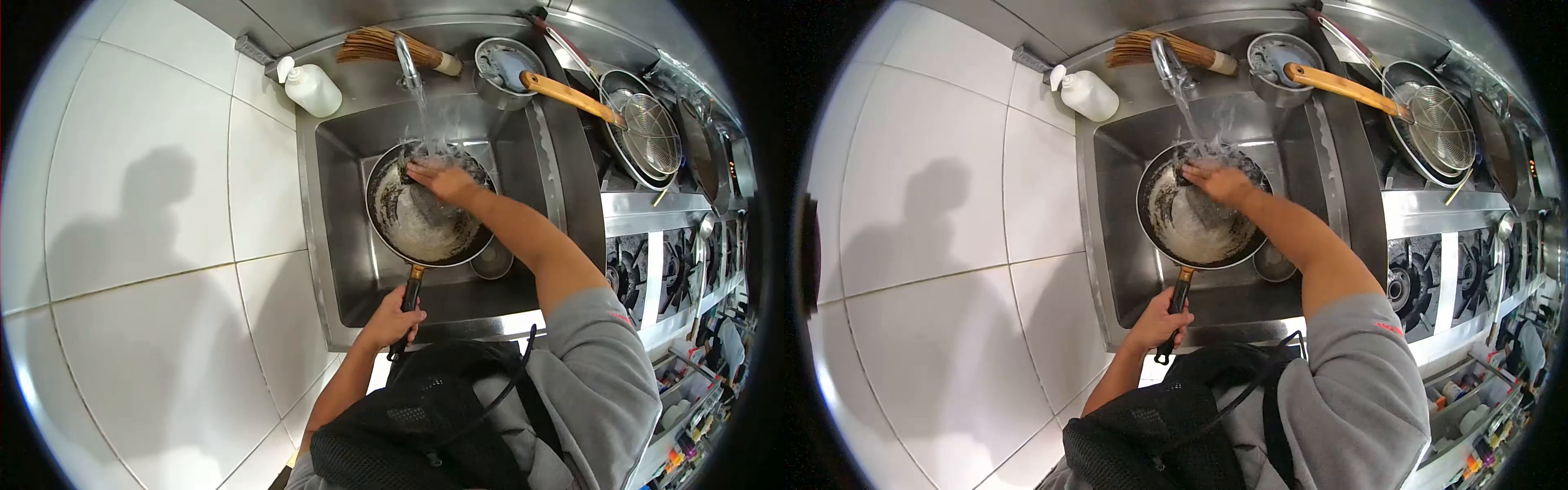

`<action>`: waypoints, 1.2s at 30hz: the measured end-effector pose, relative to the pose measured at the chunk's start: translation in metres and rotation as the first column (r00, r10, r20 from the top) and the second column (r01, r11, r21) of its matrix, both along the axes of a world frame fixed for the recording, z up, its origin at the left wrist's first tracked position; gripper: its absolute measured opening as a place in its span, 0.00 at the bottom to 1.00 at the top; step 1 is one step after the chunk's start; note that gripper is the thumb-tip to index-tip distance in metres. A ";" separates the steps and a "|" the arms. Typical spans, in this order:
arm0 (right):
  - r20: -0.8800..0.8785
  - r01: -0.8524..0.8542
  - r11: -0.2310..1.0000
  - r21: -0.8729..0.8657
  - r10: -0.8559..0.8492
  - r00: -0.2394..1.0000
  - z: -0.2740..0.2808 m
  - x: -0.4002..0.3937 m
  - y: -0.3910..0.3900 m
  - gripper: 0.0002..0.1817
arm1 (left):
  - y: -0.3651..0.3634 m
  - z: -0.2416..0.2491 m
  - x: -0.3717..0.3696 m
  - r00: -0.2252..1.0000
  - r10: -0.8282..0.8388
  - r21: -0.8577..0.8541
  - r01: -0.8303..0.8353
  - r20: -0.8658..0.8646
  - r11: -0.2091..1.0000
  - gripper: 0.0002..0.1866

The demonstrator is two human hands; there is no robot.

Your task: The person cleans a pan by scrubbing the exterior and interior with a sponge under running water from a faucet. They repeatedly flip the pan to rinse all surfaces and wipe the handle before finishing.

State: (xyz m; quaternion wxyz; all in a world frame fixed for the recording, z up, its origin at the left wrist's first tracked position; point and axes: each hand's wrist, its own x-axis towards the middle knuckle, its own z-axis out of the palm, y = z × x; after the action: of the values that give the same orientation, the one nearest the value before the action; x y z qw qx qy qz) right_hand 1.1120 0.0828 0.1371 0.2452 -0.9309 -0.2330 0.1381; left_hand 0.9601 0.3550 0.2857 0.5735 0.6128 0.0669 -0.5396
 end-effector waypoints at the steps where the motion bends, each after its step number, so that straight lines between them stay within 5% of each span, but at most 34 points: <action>1: 0.069 0.092 0.988 0.126 -0.101 0.992 -0.023 -0.003 0.019 0.31 | -0.002 -0.002 0.000 1.000 0.004 0.003 -0.004 0.018 1.000 0.13; 2: 0.119 0.172 0.952 0.253 -0.207 0.971 -0.034 -0.011 0.039 0.31 | -0.002 -0.005 0.001 1.000 0.005 0.001 -0.005 0.015 1.000 0.13; 3: -0.551 0.527 0.620 0.582 -0.176 0.816 -0.003 -0.022 0.070 0.31 | -0.003 -0.009 0.005 0.999 0.009 -0.005 -0.009 0.038 1.000 0.13; 4: -0.003 0.014 0.844 0.537 -0.014 1.000 -0.036 -0.036 0.081 0.30 | -0.004 -0.011 0.008 0.998 0.012 -0.009 -0.011 0.062 1.000 0.13; 5: -0.366 0.160 0.814 0.559 0.069 0.928 0.025 -0.050 0.087 0.30 | -0.001 -0.014 0.011 0.998 0.014 -0.009 -0.014 0.061 1.000 0.13; 6: -0.369 0.159 0.812 0.562 0.073 0.927 0.023 -0.054 0.080 0.30 | 0.005 -0.014 0.014 0.996 0.051 -0.014 -0.050 0.069 0.999 0.13; 8: -0.175 -0.201 0.808 0.554 0.349 0.920 0.013 -0.059 0.048 0.24 | 0.013 -0.013 0.014 0.993 0.086 -0.014 -0.085 0.076 0.996 0.13; 10: 0.003 -0.309 0.917 0.253 0.319 0.948 0.012 -0.033 0.012 0.24 | 0.015 -0.008 0.008 0.982 0.183 -0.096 -0.187 -0.052 0.978 0.14; 12: -0.225 0.048 0.968 -0.246 -0.105 0.969 0.023 -0.002 -0.008 0.24 | 0.011 -0.007 -0.002 0.983 0.171 -0.103 -0.177 -0.071 0.979 0.14; 13: -0.228 0.054 0.968 -0.247 -0.112 0.967 0.022 -0.004 -0.003 0.24 | 0.007 -0.007 -0.005 0.982 0.174 -0.117 -0.182 -0.075 0.976 0.14; 15: 0.031 0.257 0.965 0.047 -0.259 0.965 0.018 -0.007 0.024 0.26 | 0.002 -0.004 -0.002 0.991 0.134 -0.068 -0.135 -0.020 0.989 0.14; 17: -0.396 0.458 0.699 0.549 -0.265 0.879 0.013 -0.013 0.071 0.26 | -0.003 -0.007 0.003 0.995 0.097 -0.027 -0.096 0.035 0.995 0.14; 18: -0.702 0.674 0.455 0.582 -0.139 0.699 0.023 -0.017 0.089 0.24 | -0.001 -0.011 0.006 0.993 0.083 0.011 -0.084 0.089 0.996 0.14; 20: -0.361 0.110 0.845 0.524 0.103 0.927 0.053 -0.047 0.091 0.22 | 0.009 -0.013 0.013 0.987 0.069 0.059 -0.079 0.145 0.995 0.13; 22: -0.061 -0.195 0.688 0.700 0.329 0.942 0.000 -0.060 0.070 0.20 | 0.020 -0.012 0.017 0.981 0.105 0.057 -0.116 0.165 0.992 0.13; 23: -0.187 -0.225 0.905 0.360 0.307 0.933 0.013 -0.058 0.044 0.22 | 0.025 -0.011 0.015 0.979 0.134 0.030 -0.140 0.151 0.990 0.12; 24: -0.288 -0.256 0.966 -0.042 0.234 0.928 0.028 -0.048 0.016 0.24 | 0.026 -0.010 0.012 0.979 0.137 0.035 -0.143 0.149 0.989 0.12; 26: -0.335 -0.112 0.921 -0.374 -0.022 0.942 -0.005 -0.022 -0.014 0.22 | 0.026 -0.006 0.006 0.986 0.126 0.031 -0.130 0.105 0.991 0.12; 27: -0.337 -0.112 0.921 -0.374 -0.022 0.941 -0.001 -0.026 -0.011 0.22 | 0.024 -0.008 0.007 0.987 0.126 0.031 -0.129 0.103 0.991 0.12; 29: -0.151 0.148 0.978 -0.148 -0.170 0.974 0.017 -0.045 0.011 0.22 | 0.021 -0.011 0.009 0.986 0.111 0.020 -0.115 0.127 0.993 0.14; 31: -0.356 0.303 0.951 0.063 -0.262 0.897 0.010 -0.063 0.061 0.24 | 0.018 -0.019 0.009 0.982 0.114 0.009 -0.116 0.154 0.993 0.14; 32: -0.336 0.275 0.943 0.188 -0.202 0.920 0.010 -0.068 0.083 0.26 | 0.016 -0.021 0.010 0.976 0.117 0.000 -0.119 0.184 0.993 0.14; 33: -0.416 0.316 0.801 0.507 -0.094 0.905 0.009 -0.072 0.101 0.28 | 0.015 -0.021 0.013 0.977 0.109 0.006 -0.112 0.183 0.994 0.14; 34: -0.601 0.384 0.812 0.439 -0.053 0.798 0.055 -0.069 0.106 0.28 | 0.015 -0.021 0.014 0.973 0.086 0.075 -0.104 0.216 0.992 0.14; 36: -0.686 0.470 0.604 0.644 0.185 0.703 0.010 -0.069 0.111 0.27 | 0.019 -0.017 0.016 0.967 0.058 0.148 -0.097 0.249 0.984 0.13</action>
State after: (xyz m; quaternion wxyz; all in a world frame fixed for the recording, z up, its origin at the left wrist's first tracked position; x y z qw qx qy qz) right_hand 1.0427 0.1942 0.1467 0.7050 -0.6185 -0.0763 0.3385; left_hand 0.9762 0.3741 0.2691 0.5471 0.7153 0.0627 -0.4302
